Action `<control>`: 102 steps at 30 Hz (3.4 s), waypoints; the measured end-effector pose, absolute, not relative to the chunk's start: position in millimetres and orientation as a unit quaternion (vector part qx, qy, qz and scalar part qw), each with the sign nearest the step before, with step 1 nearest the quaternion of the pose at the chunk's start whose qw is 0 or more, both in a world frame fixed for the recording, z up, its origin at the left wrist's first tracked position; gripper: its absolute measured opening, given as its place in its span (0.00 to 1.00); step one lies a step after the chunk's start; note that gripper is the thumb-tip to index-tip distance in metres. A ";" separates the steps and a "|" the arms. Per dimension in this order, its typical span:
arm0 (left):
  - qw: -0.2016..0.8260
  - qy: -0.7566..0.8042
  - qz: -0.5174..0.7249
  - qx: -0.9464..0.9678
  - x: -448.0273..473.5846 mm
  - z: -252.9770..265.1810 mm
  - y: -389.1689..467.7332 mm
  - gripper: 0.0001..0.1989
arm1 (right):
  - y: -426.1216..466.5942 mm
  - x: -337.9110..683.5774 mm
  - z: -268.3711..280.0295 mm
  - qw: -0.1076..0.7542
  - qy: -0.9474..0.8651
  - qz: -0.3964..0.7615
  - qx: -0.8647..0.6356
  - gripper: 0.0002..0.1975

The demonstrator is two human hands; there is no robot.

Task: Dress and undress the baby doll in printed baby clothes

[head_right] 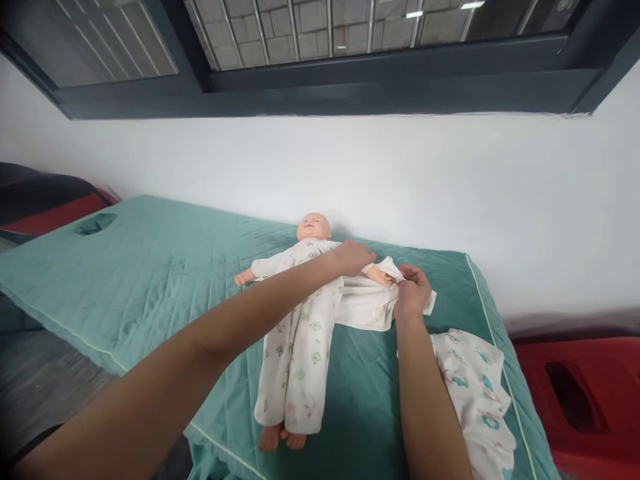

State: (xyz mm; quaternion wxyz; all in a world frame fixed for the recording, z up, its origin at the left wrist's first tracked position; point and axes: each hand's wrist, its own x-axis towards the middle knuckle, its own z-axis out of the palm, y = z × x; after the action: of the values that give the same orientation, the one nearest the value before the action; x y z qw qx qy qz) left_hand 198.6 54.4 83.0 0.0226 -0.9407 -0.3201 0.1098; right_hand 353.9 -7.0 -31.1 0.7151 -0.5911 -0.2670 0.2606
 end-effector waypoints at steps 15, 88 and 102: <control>-0.018 -0.433 -0.121 -0.893 137.4 73.2 -0.4 0.13 | -33.7 317.8 0.4 0.783 -0.364 0.066 -0.500 0.07; -0.090 -0.379 -0.450 -0.804 67.9 -1.3 -8.0 0.18 | -53.4 254.5 -2.7 0.458 -0.738 0.025 -0.495 0.09; -0.112 -0.489 -0.524 -0.689 28.6 -27.1 -67.1 0.07 | -54.5 265.6 -5.7 0.436 -0.746 -0.027 -0.502 0.08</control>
State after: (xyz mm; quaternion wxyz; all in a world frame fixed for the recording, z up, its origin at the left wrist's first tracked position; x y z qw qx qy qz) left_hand 28.6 -67.1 -27.1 -0.1120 -0.6887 -0.4889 -0.5236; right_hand 265.6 -54.5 -5.7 0.4362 -0.5022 -0.7461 -0.0274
